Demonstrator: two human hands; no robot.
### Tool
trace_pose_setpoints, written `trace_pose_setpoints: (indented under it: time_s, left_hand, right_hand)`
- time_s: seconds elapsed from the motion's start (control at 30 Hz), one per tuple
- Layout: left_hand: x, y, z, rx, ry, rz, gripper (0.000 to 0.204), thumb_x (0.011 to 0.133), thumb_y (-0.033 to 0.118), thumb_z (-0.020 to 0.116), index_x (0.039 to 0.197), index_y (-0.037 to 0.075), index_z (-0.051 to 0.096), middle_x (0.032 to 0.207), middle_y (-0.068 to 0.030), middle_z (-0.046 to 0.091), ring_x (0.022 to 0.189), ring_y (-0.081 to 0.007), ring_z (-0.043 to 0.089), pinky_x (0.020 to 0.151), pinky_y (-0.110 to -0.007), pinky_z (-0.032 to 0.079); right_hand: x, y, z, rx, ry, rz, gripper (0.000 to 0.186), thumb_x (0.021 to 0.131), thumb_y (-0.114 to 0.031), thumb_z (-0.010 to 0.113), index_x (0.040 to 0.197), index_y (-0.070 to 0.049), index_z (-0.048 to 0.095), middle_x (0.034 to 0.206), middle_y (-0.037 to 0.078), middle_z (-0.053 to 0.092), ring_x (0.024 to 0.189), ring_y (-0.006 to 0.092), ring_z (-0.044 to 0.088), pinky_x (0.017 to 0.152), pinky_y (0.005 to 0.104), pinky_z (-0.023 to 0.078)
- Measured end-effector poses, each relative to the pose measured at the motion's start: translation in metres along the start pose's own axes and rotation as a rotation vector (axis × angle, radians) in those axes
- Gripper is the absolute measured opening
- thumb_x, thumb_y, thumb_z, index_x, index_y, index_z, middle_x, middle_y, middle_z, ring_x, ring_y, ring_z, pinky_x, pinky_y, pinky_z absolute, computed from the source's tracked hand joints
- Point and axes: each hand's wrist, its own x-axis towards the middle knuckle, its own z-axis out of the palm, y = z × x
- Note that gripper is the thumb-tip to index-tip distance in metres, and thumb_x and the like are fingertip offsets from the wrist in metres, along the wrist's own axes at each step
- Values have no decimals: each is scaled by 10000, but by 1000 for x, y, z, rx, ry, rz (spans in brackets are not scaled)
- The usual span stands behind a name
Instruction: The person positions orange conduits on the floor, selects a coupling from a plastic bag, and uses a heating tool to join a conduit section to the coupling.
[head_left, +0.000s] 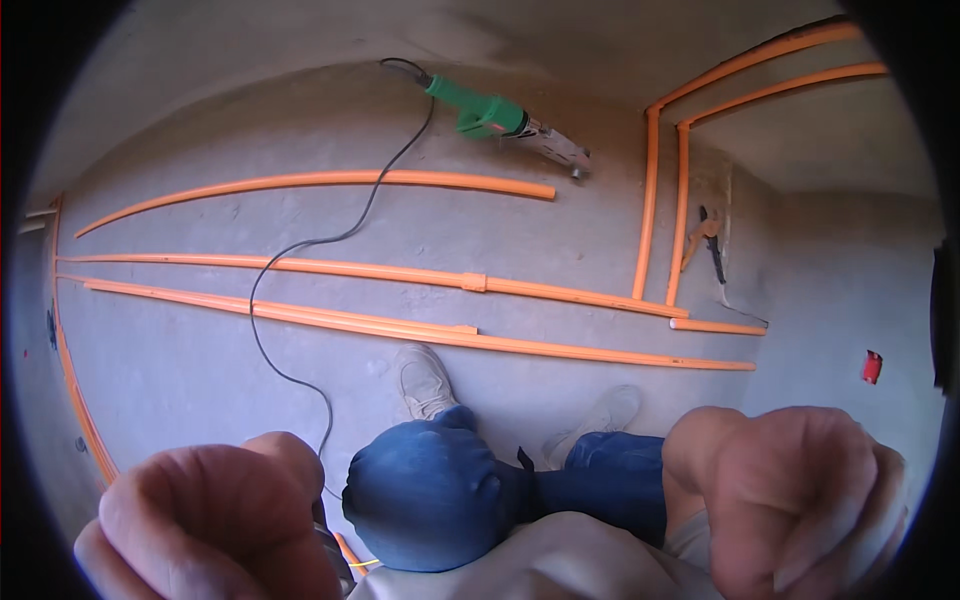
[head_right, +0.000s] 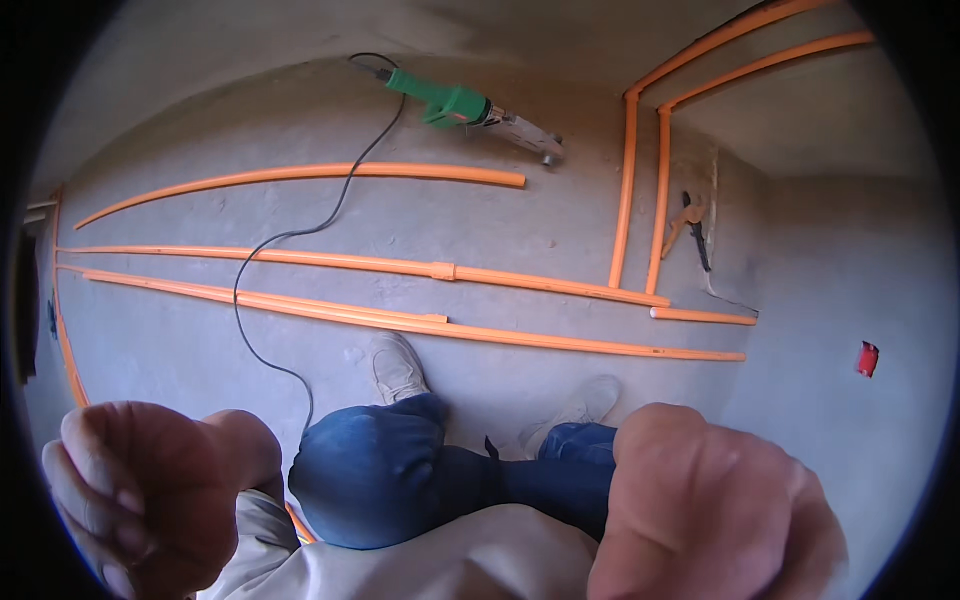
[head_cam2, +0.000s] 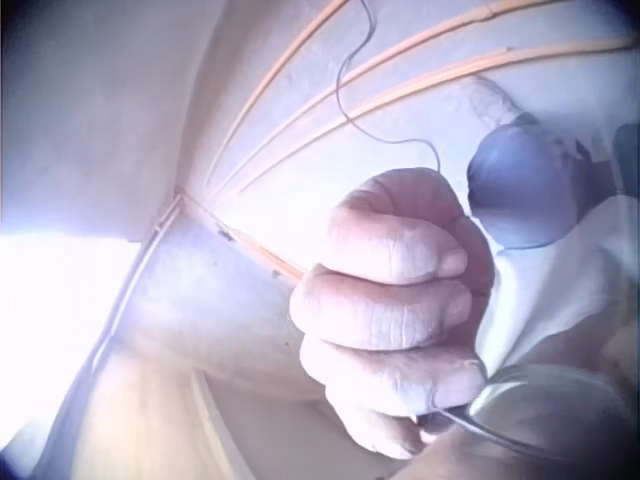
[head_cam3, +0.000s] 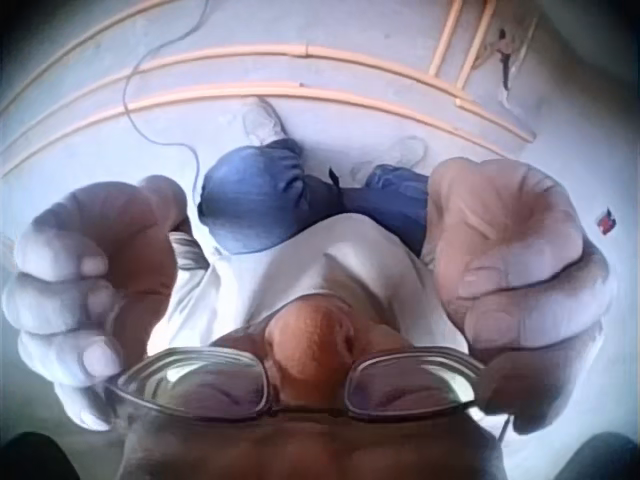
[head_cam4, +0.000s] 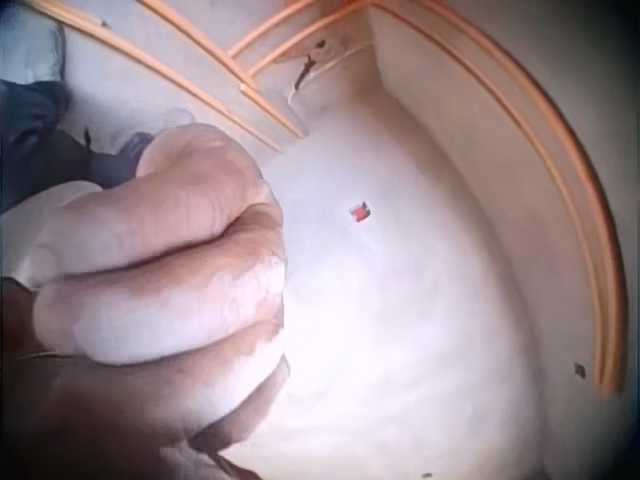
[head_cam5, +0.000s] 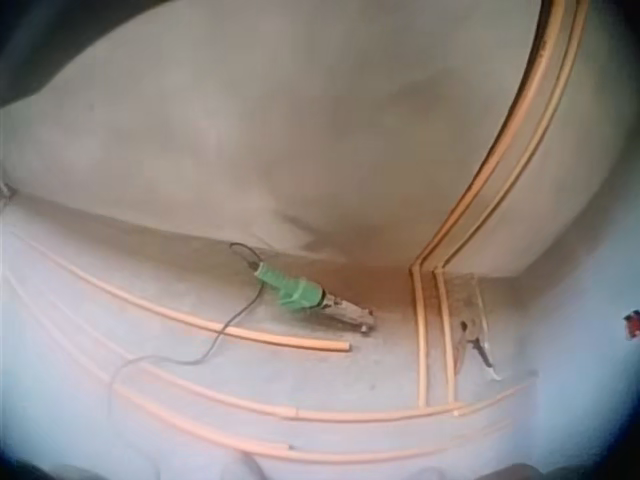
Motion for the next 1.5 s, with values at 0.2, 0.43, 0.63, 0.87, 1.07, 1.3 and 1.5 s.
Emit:
trace_pose_setpoints:
  time_s: [0.2,0.43,0.63,0.87,1.07,1.3,1.5]
  left_hand:
    - [-36,-151,21,161,73,-82,157,917,12,647,1068,-15,674,1072,-113,690,938,-209,664,838,-317,521]
    - [-94,-287,153,347,-1221,-418,304,885,151,710,1151,15,654,1083,-181,679,986,-320,661,878,-402,539]
    - [-122,-349,213,372,-1581,-232,360,872,207,724,1165,15,645,1098,-191,679,1032,-360,652,905,-442,530]
    - [-146,-381,172,274,-1374,-435,218,884,108,663,1044,-39,674,949,-211,700,874,-342,700,778,-393,548]
    - [-156,-352,97,376,-1225,-676,159,946,100,631,1015,-38,668,837,-128,680,754,-160,637,680,-311,512]
    - [-52,-339,192,289,-1308,-440,147,964,13,582,1083,-37,652,875,-89,652,765,-120,592,687,-280,497]
    - [-41,-308,401,239,-1410,-234,174,971,45,595,1100,-62,640,943,-139,686,865,-162,651,771,-310,533]
  right_hand:
    - [1,95,-101,-435,202,3,327,977,-236,586,1208,-7,625,1040,158,723,884,283,683,830,405,538]
    - [-54,113,-300,-1361,-286,845,333,966,-175,620,1219,42,621,1069,159,714,930,265,668,862,377,527]
    - [-97,-17,-323,-1525,-225,1234,293,949,-192,642,1169,1,654,1037,175,708,941,299,675,879,385,520]
    - [-171,-108,-355,-1539,-237,1392,254,952,-172,616,1159,-30,654,1020,208,704,924,338,679,837,421,535]
    - [-234,-237,-389,-1772,-265,1802,331,910,-173,629,1218,-52,645,1003,219,712,1014,396,660,900,463,532]
    - [-440,-401,-363,-1739,488,1864,344,808,-108,640,1143,-49,683,973,218,711,945,389,680,863,458,543]
    - [-618,-451,-278,-1458,363,2398,292,794,-202,649,1015,-38,745,1029,234,712,1007,390,683,908,451,542]
